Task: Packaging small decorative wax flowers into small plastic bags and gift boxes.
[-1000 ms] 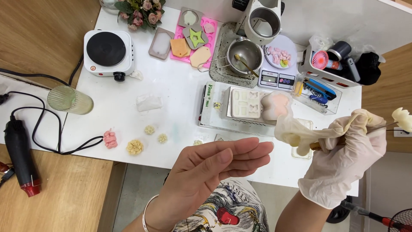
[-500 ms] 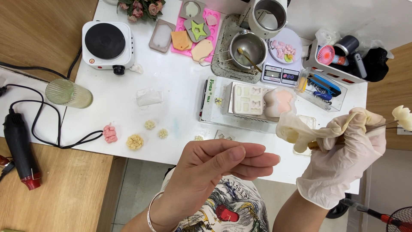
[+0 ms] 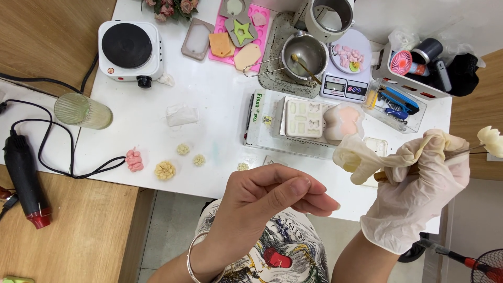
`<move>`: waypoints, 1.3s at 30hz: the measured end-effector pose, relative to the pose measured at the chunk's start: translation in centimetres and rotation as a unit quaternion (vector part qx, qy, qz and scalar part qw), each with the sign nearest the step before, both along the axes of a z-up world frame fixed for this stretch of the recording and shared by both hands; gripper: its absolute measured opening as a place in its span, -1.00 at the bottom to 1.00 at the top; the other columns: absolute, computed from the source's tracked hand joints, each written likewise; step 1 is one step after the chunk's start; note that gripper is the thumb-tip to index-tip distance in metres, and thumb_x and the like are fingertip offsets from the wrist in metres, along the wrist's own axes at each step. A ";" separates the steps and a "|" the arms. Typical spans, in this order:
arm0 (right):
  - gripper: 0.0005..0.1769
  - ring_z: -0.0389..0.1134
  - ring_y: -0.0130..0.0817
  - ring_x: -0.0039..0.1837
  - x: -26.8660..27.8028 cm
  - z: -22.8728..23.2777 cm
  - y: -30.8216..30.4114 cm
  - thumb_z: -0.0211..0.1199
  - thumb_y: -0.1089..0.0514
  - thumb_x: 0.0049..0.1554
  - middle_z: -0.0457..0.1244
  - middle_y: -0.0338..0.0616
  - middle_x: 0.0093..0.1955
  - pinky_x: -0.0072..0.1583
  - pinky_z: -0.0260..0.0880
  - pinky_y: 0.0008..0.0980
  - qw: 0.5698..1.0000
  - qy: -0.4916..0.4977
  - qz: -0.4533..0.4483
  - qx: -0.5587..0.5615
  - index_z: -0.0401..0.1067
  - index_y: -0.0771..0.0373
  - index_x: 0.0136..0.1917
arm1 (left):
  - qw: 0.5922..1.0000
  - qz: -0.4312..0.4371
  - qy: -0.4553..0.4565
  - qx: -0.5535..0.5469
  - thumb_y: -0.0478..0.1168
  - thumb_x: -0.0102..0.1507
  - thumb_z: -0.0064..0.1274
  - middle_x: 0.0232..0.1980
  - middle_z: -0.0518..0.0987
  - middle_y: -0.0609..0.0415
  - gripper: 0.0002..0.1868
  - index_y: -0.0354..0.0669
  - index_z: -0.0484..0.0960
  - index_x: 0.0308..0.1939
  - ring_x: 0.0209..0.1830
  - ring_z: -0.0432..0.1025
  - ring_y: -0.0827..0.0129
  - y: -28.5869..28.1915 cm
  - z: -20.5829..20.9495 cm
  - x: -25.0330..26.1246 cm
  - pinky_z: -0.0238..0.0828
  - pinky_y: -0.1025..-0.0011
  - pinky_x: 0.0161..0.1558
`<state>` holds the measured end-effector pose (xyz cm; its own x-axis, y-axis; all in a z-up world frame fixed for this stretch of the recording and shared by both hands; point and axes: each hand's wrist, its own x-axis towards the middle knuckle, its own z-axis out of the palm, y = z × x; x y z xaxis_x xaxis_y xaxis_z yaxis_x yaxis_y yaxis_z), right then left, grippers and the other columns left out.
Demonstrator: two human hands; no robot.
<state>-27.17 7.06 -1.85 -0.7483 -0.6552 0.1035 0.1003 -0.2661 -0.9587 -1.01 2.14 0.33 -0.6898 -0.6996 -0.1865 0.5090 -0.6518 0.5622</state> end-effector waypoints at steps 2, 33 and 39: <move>-0.74 0.10 -0.48 -0.40 -0.3 -0.3 0.1 0.26 0.19 0.54 0.19 -0.09 -0.33 -0.39 0.02 -0.56 1.000 0.001 0.001 0.000 0.32 0.38 0.05 | 1.000 0.011 0.015 -0.003 -0.23 0.49 -0.03 -0.01 0.69 -0.31 -0.70 -0.52 0.62 0.04 0.03 0.63 0.09 0.3 -0.1 -0.2 0.62 0.20 0.15; -0.85 0.12 -0.52 -0.45 2.7 0.2 -0.7 0.24 0.24 0.43 0.25 -0.11 -0.33 -0.40 0.06 -0.53 0.999 -0.018 0.029 0.011 0.37 0.38 0.05 | 0.993 0.051 -0.089 -0.050 -0.33 0.35 0.16 -0.36 0.67 -0.10 -0.85 -0.40 0.61 -0.26 -0.35 0.61 0.33 -0.4 -4.2 -0.6 0.62 0.40 -0.16; -0.91 0.15 -0.57 -0.44 4.4 -1.3 -0.7 0.25 0.25 0.31 0.30 -0.12 -0.31 -0.43 0.05 -0.59 0.992 -0.036 0.086 0.089 0.40 0.32 -0.01 | 0.957 0.063 -0.276 -0.068 -0.01 0.43 -0.21 0.07 0.64 0.06 -0.59 -0.28 0.54 0.08 0.12 0.52 0.48 -1.8 -15.3 -3.5 0.44 0.44 0.15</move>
<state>-22.73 6.34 -3.13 -0.6245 -0.7775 -0.0745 0.2001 -0.0671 -0.9775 -4.46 0.31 -14.99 -0.4214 -0.8136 -0.4005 0.1793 -0.5076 0.8427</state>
